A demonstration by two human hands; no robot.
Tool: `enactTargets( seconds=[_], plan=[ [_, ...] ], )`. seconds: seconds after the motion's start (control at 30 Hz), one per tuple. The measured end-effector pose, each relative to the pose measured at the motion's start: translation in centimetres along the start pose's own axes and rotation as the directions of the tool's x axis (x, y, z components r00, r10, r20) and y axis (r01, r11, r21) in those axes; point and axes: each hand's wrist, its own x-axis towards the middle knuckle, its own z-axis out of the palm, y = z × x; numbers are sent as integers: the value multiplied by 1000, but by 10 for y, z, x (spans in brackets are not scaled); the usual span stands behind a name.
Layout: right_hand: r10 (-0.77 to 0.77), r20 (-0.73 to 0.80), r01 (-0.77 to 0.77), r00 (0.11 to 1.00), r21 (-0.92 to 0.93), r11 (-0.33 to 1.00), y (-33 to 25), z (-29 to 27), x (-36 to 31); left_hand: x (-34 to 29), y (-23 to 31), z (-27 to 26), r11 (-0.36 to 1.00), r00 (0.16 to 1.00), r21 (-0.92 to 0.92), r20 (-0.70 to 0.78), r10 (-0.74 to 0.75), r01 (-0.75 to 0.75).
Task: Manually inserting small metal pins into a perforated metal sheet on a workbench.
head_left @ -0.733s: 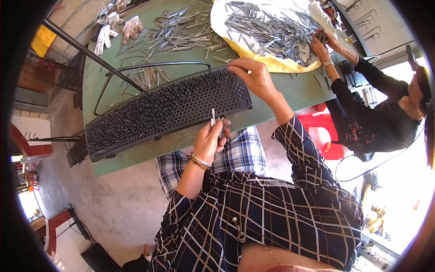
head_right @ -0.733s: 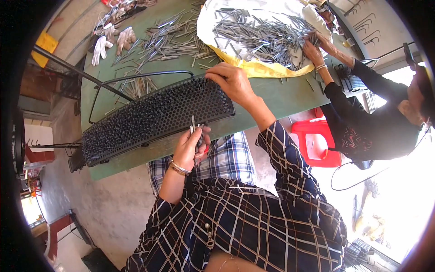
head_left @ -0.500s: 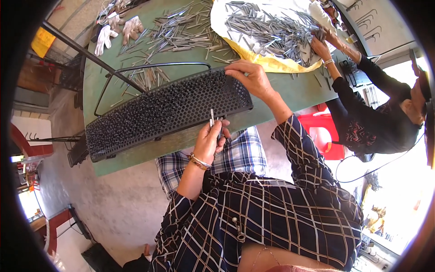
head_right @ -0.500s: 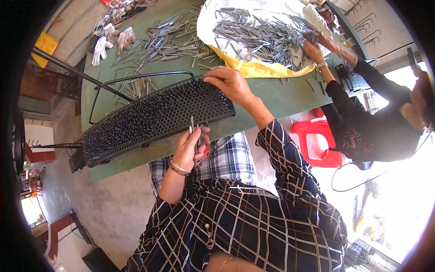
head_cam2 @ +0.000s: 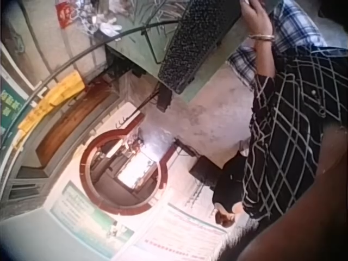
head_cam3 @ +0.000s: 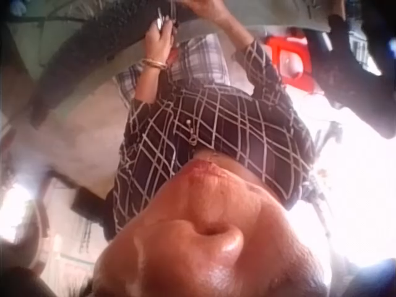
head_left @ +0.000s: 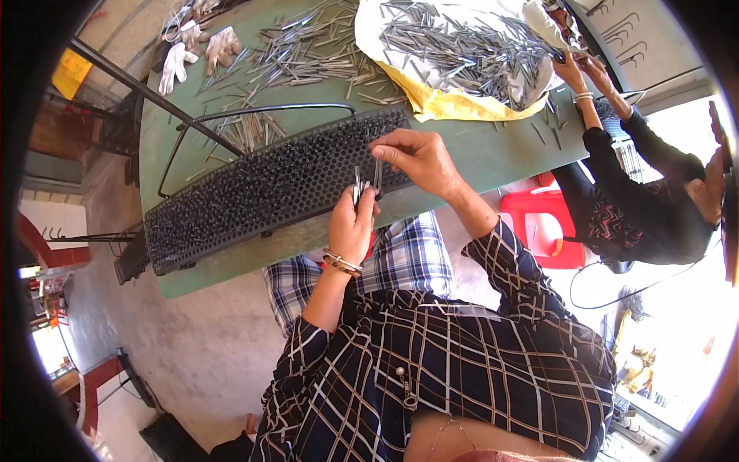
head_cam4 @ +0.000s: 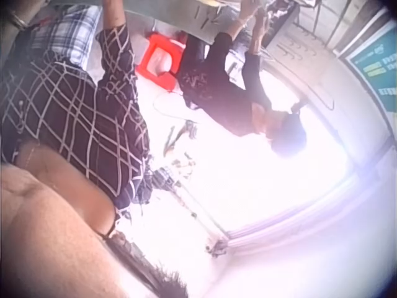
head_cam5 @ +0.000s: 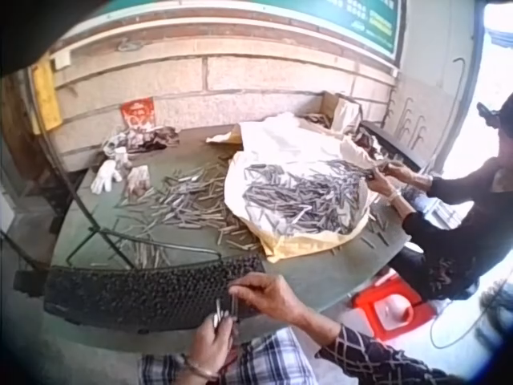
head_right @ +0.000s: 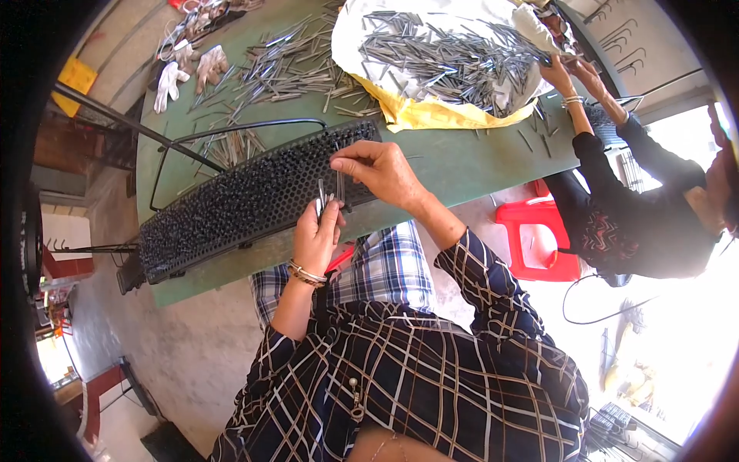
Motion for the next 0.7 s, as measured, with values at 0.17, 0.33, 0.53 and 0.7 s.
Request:
enactTargets(
  seconds=[0.17, 0.33, 0.53, 0.7],
  plan=[
    [-132, -75, 118, 988, -158, 980, -3, -15, 8, 4, -2, -1, 996, 993, -68, 107, -58, 66],
    [-386, -88, 339, 918, -325, 883, 7, -28, 33, -5, -4, 2, 917, 931, -269, 296, -212, 295],
    [-424, 16, 399, 905, -376, 836, 21, -32, 47, -8, -2, 3, 903, 924, -281, 298, -238, 323],
    [-450, 87, 444, 889, -402, 801, 22, -36, 50, -8, -4, 1, 907, 926, -277, 295, -234, 318]
  ],
)
